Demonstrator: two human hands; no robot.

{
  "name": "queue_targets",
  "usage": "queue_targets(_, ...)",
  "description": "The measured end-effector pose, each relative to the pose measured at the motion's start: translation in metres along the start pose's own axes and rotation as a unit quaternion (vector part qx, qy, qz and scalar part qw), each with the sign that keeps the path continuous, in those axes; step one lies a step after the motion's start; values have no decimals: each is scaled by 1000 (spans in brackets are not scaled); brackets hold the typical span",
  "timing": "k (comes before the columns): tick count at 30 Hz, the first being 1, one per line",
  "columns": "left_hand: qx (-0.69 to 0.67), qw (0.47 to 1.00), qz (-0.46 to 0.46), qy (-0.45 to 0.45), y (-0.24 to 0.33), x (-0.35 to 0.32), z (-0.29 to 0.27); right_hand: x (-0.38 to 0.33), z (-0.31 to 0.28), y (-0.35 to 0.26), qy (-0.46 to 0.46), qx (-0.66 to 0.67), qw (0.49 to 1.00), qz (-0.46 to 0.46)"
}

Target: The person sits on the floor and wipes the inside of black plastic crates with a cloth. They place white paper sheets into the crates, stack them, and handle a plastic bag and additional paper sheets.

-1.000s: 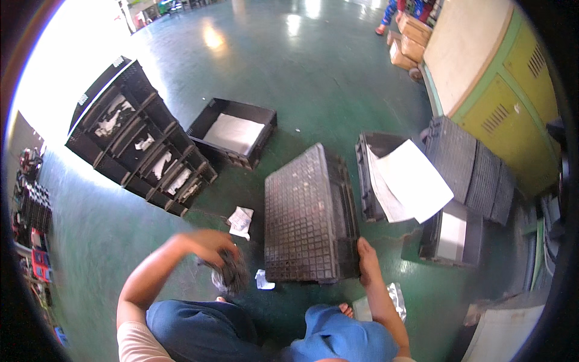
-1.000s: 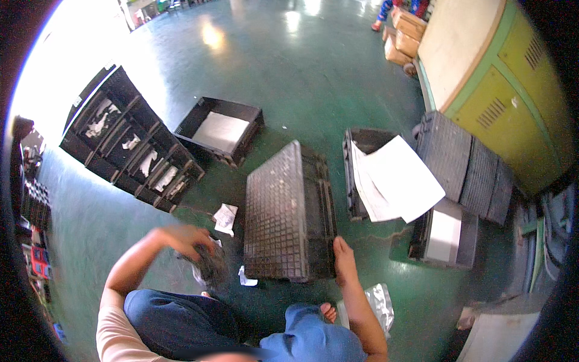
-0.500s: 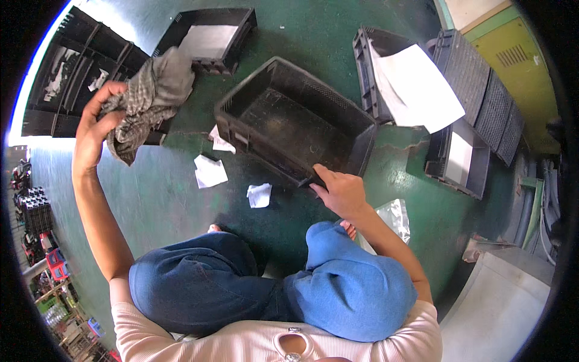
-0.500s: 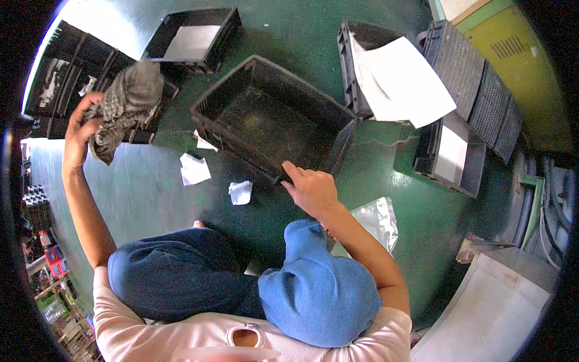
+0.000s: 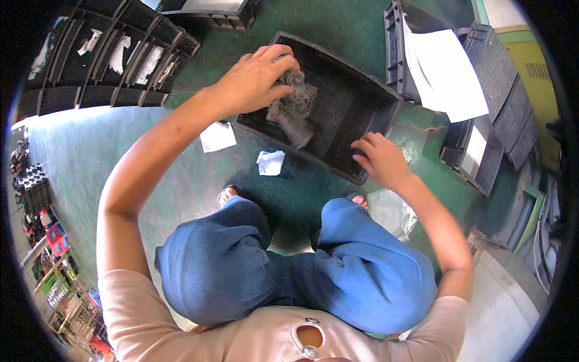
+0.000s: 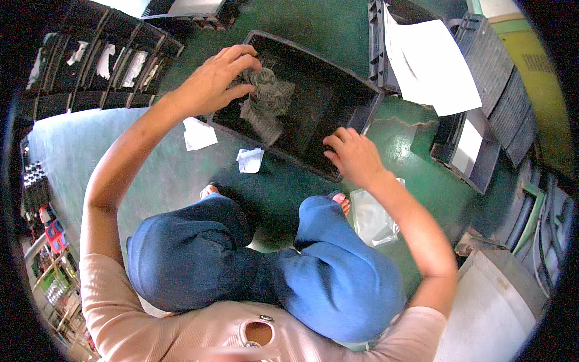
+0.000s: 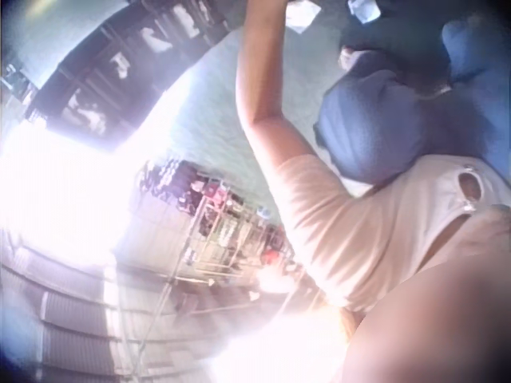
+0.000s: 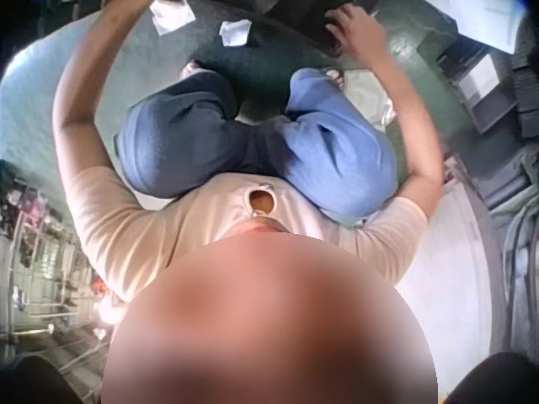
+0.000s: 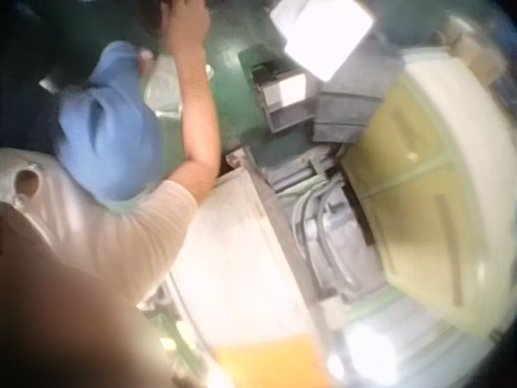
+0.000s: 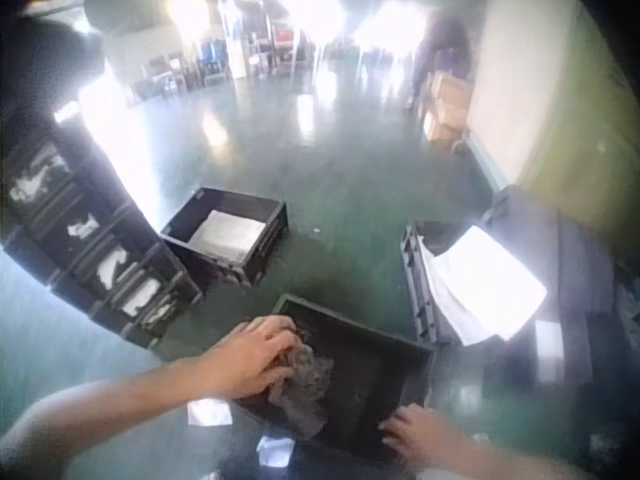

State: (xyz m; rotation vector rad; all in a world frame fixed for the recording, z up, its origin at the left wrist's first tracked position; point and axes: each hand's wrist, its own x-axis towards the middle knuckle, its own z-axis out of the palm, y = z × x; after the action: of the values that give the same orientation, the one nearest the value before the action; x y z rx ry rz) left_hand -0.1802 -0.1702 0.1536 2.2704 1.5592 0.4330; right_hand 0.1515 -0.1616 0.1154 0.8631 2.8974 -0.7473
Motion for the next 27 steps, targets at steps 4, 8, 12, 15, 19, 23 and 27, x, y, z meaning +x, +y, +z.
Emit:
queue_targets(4,-3,985,-168,45,-53,-2,43,39,-3,3,-65,-18,994,-83)
queue_targets(8,-218,945,-240,30,-85,-9,93,111,57,-9,43,-29,995,-90)
queue_targets(12,-228,937,-245,99,-94,-17,117,183,133,-21,82,-154,983,-57)
queue_targets(15,-245,931,-240,123,-94,-18,115,187,144,-2,51,-139,988,31)
queue_targets(19,-249,925,-247,146,-87,-15,106,122,113,39,83,-99,938,320)
queue_targets(23,-249,924,-283,68,-80,-10,103,106,105,37,65,-145,840,519)
queue_targets(27,-232,934,-253,100,-80,-9,104,201,135,-5,260,79,813,514)
